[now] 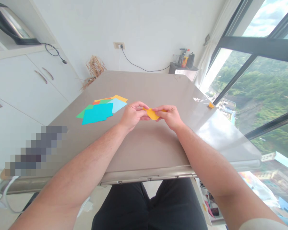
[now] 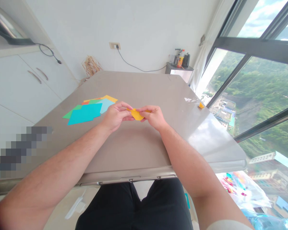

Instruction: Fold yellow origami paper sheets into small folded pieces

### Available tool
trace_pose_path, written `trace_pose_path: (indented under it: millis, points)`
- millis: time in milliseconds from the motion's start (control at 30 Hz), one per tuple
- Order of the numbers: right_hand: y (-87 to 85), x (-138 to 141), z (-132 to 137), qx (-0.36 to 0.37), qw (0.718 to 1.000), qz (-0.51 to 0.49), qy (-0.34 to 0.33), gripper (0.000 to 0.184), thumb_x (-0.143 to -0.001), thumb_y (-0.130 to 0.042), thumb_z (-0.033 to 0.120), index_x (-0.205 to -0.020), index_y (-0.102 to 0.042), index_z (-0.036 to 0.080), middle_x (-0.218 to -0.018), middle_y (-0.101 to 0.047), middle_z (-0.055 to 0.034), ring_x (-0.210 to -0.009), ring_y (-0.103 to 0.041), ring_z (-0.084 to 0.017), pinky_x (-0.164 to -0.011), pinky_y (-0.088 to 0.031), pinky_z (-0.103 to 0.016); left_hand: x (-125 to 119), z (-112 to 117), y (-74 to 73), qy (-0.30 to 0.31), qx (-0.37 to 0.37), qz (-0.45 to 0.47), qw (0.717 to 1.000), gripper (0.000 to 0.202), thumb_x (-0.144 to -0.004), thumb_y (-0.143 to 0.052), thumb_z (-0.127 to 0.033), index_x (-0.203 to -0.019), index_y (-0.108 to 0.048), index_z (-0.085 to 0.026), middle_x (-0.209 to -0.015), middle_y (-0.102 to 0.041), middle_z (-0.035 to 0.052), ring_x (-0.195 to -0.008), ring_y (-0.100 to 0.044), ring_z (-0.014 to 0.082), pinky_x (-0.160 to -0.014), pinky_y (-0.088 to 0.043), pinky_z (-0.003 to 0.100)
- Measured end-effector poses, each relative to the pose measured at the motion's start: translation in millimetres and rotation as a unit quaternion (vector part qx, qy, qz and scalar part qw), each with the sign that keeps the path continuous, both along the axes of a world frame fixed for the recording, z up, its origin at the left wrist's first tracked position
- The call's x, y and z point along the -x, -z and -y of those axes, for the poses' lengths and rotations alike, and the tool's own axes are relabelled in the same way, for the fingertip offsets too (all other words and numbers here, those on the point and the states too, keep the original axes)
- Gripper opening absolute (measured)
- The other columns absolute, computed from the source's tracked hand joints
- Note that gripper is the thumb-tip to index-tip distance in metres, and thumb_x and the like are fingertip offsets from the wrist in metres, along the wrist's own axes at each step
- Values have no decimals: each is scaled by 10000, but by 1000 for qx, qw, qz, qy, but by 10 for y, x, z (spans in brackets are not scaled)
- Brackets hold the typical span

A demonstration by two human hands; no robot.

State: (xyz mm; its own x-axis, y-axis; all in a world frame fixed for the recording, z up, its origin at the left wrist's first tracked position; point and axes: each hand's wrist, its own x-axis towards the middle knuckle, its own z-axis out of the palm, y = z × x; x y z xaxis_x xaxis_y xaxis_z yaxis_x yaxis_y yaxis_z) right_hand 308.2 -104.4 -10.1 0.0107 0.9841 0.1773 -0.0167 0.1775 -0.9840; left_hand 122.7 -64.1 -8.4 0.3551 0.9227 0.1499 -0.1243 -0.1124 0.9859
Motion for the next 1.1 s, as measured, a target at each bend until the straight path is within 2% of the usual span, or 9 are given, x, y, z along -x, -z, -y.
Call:
trace_pose_path:
  millis: [200,400,733,833,1000,1100]
  points:
    - [15,-1,-14,6,1000,-9,-4,160,-695,-733,236,-824,-826,219,-835,-772,-29,-787,-705,-192,-660,-609,-315,5,-4,-20,-11,41,16,999,130,-682,-758,-172,-777,-671,-154,-825,-752,43,-791,-755,213,-734,-652,384]
    - [36,-11,-18,16,1000,-3,9,130,-696,-716,228,-791,-803,214,-828,-769,-20,-683,-707,-164,-715,-622,-338,34,-56,-11,-25,91,39,995,164,-643,-773,-143,-754,-653,-151,-837,-753,61,-852,-765,242,-787,-644,407]
    - [53,0,-49,15,1000,-13,21,91,-688,-717,241,-752,-766,200,-778,-755,-19,-667,-713,-169,-694,-632,-337,19,-56,13,-37,91,50,994,154,-623,-732,-144,-740,-632,-154,-799,-743,55,-834,-763,241,-795,-632,410]
    - [78,3,-63,12,1000,-5,27,84,-688,-712,239,-744,-760,198,-775,-748,-23,-714,-719,-181,-685,-631,-333,14,-44,10,-26,92,42,994,160,-673,-710,-196,-783,-596,-171,-778,-738,49,-778,-761,239,-757,-629,416]
    - [120,21,-70,-4,998,58,23,113,-709,-671,213,-770,-766,204,-791,-753,-14,-677,-712,-162,-697,-613,-325,-10,-13,-3,-58,92,-8,994,369,-727,-819,-346,-918,-528,-223,-800,-739,23,-713,-748,246,-627,-608,383]
    - [134,23,-76,-11,997,75,29,124,-717,-656,217,-775,-765,209,-781,-751,-5,-655,-696,-149,-685,-600,-314,6,-33,22,-6,121,-48,992,363,-736,-834,-428,-897,-601,-199,-874,-767,75,-733,-745,235,-647,-602,366]
